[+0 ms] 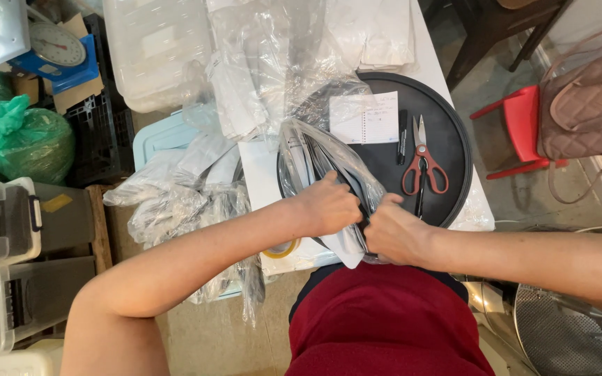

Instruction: Packaging items into a shipping mailer and sealing it with tape

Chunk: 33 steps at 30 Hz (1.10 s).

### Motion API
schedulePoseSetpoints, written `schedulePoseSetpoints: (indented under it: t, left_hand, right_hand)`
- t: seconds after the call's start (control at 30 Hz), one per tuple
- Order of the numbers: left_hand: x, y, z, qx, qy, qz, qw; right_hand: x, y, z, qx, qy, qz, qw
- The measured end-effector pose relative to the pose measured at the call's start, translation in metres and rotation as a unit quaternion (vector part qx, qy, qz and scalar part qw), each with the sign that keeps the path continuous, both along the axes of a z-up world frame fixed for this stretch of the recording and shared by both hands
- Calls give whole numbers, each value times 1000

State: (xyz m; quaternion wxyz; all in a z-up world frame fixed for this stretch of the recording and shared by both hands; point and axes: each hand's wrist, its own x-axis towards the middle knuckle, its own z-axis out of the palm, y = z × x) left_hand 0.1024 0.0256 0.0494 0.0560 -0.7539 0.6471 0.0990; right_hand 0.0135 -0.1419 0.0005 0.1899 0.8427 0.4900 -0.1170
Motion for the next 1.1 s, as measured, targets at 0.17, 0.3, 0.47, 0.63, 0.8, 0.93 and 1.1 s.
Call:
schedulePoseSetpoints:
  t: [0.17, 0.3, 0.47, 0.63, 0.8, 0.93, 1.1]
  left_hand:
    - [2, -16, 13, 36, 16, 8, 999]
    - [2, -22, 15, 37, 6, 14, 999]
    - [-1, -21, 2, 11, 37, 1, 999]
    - [20, -32, 7, 72, 171, 45, 982]
    - [26, -32, 28, 44, 207, 83, 974]
    - [18, -25, 9, 20, 147, 69, 987]
    - [15, -21, -9, 9, 135, 65, 989]
  right_hand:
    - [-7, -16, 15, 26, 47, 23, 998]
    - [-14, -14, 25, 104, 117, -153, 976]
    - [-3, -7, 45, 106, 176, -226, 952]
    - [0, -9, 38, 83, 184, -245, 948]
    - [-8, -23, 57, 134, 219, -367, 894]
    - [-24, -20, 52, 178, 218, -415, 865]
    - [-28, -21, 61, 223, 283, -488, 795]
